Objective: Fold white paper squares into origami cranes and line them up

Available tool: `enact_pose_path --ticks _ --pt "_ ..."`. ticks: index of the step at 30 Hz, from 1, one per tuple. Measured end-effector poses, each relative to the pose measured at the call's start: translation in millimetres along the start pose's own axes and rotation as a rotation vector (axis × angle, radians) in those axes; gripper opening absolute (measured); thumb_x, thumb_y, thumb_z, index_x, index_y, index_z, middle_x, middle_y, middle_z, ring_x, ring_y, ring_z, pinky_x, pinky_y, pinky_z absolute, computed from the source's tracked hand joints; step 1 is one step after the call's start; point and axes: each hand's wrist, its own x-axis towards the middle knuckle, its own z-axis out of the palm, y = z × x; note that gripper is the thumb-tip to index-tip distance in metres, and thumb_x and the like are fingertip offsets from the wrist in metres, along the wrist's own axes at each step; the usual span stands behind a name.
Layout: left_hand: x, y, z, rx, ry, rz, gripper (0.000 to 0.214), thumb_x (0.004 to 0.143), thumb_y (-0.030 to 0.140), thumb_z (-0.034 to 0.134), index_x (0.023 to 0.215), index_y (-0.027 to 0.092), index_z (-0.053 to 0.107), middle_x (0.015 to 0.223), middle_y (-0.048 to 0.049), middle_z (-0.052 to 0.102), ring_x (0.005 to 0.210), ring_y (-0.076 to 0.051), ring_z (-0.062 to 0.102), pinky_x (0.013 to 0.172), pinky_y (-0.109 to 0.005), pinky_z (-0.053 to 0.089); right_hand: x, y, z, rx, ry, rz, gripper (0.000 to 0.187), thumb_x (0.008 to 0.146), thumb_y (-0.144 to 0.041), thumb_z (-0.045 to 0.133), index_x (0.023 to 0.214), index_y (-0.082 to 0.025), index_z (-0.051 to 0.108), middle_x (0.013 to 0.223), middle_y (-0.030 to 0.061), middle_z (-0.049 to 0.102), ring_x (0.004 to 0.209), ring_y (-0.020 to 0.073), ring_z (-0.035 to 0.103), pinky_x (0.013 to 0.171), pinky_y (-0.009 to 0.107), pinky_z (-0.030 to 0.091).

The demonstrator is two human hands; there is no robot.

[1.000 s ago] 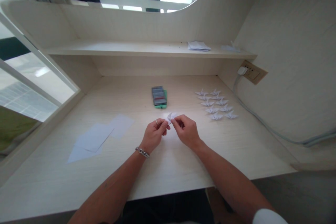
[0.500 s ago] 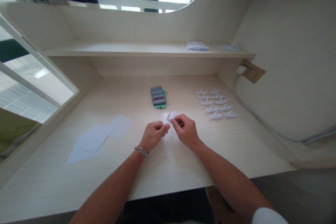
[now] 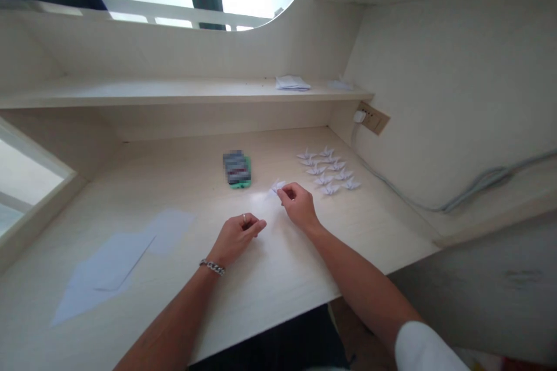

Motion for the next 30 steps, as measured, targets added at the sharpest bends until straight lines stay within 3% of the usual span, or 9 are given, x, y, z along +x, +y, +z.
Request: enact_pose_path --ticks 8,12,20,30 --pt "-3.3 2.1 1.4 0.141 -0.069 0.056 0.034 0.081 0.048 0.056 0.07 0.018 0.065 0.064 0.0002 0.062 0.06 -0.015 0.051 0.057 -0.025 0.037 27.9 21.8 -12.9 -0.129 0.074 0.044 0.022 0.081 -0.038 0.055 0.077 -0.018 0.065 0.07 0.0017 0.068 0.067 0.0164 0.065 0.066 0.025 0.048" --pt "-7.1 6.9 4.3 0.161 -0.098 0.03 0.034 0.082 0.048 0.054 0.07 0.018 0.065 0.062 0.0002 0.061 0.059 -0.014 0.05 0.057 -0.026 0.037 59.1 30.0 1.3 -0.313 0.095 0.098 0.023 0.083 -0.036 0.053 0.081 -0.019 0.069 0.075 0.002 0.072 0.071 0.0159 0.067 0.071 0.024 0.048" --pt "-10.1 4.5 4.8 0.173 -0.12 0.017 0.034 0.085 0.045 0.052 0.071 0.017 0.064 0.062 -0.0003 0.061 0.059 -0.014 0.051 0.057 -0.025 0.036 128.0 53.7 38.4 -0.469 0.181 0.207 0.024 0.085 -0.024 0.052 0.088 -0.014 0.073 0.093 0.0128 0.073 0.088 0.0223 0.067 0.081 0.029 0.046" --pt "-13.3 4.1 4.5 0.222 -0.157 0.042 0.031 0.087 0.043 0.051 0.074 0.018 0.066 0.068 -0.001 0.065 0.063 -0.014 0.055 0.061 -0.026 0.038 143.6 69.3 43.5 -0.614 0.169 0.244 0.026 0.087 -0.022 0.05 0.093 -0.013 0.073 0.096 0.0155 0.073 0.093 0.0244 0.066 0.083 0.03 0.045"
